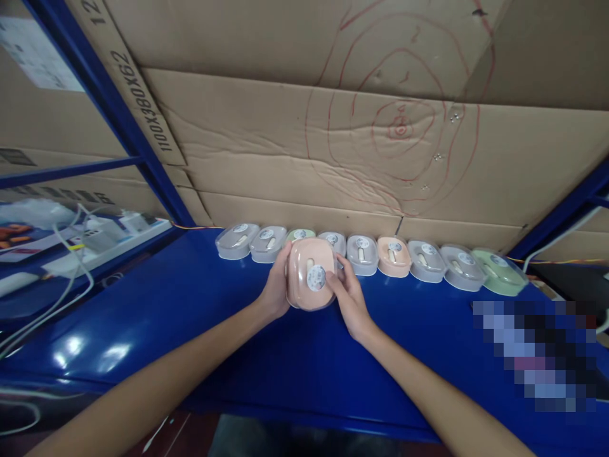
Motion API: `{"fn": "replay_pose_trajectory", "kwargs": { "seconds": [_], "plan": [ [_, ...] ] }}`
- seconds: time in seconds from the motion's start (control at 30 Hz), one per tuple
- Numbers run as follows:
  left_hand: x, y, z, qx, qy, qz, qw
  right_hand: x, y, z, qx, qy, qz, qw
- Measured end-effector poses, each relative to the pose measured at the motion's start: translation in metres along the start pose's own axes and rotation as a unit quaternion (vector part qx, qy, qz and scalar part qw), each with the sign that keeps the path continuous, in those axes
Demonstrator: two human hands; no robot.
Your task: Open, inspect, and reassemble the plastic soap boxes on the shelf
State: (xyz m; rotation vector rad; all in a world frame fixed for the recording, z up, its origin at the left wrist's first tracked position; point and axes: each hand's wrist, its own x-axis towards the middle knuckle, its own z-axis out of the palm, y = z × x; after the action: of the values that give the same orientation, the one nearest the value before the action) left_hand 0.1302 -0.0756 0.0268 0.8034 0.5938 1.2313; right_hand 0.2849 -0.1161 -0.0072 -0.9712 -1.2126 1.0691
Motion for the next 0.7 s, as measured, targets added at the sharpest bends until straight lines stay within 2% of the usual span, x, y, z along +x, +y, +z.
{"fn": "replay_pose_trajectory", "kwargs": {
  "seconds": [0.13,0.23,0.33,0.47,0.57,0.7],
  "plan": [
    [0.01,-0.003,-0.009,0.064,0.028,0.009,0.998,-0.001,-0.001,0.001,0.104,-0.017,0.069,0.992],
    [0.012,-0.002,-0.013,0.114,0.033,0.044,0.992,0.0,-0.003,0.001,0.123,0.019,0.058,0.991],
    [0.007,0.002,-0.012,0.167,0.001,0.05,0.985,0.003,-0.003,0.0,0.132,0.062,0.036,0.989],
    [0.005,0.012,-0.01,0.19,-0.022,0.043,0.981,0.005,0.001,-0.003,0.111,0.061,0.021,0.992],
    [0.015,0.032,-0.018,0.207,0.026,0.097,0.973,0.005,0.005,-0.005,0.099,0.027,0.022,0.995],
    [0.042,0.081,-0.048,0.178,0.143,0.225,0.947,0.006,0.01,-0.006,0.084,-0.008,0.042,0.996]
  ]
}}
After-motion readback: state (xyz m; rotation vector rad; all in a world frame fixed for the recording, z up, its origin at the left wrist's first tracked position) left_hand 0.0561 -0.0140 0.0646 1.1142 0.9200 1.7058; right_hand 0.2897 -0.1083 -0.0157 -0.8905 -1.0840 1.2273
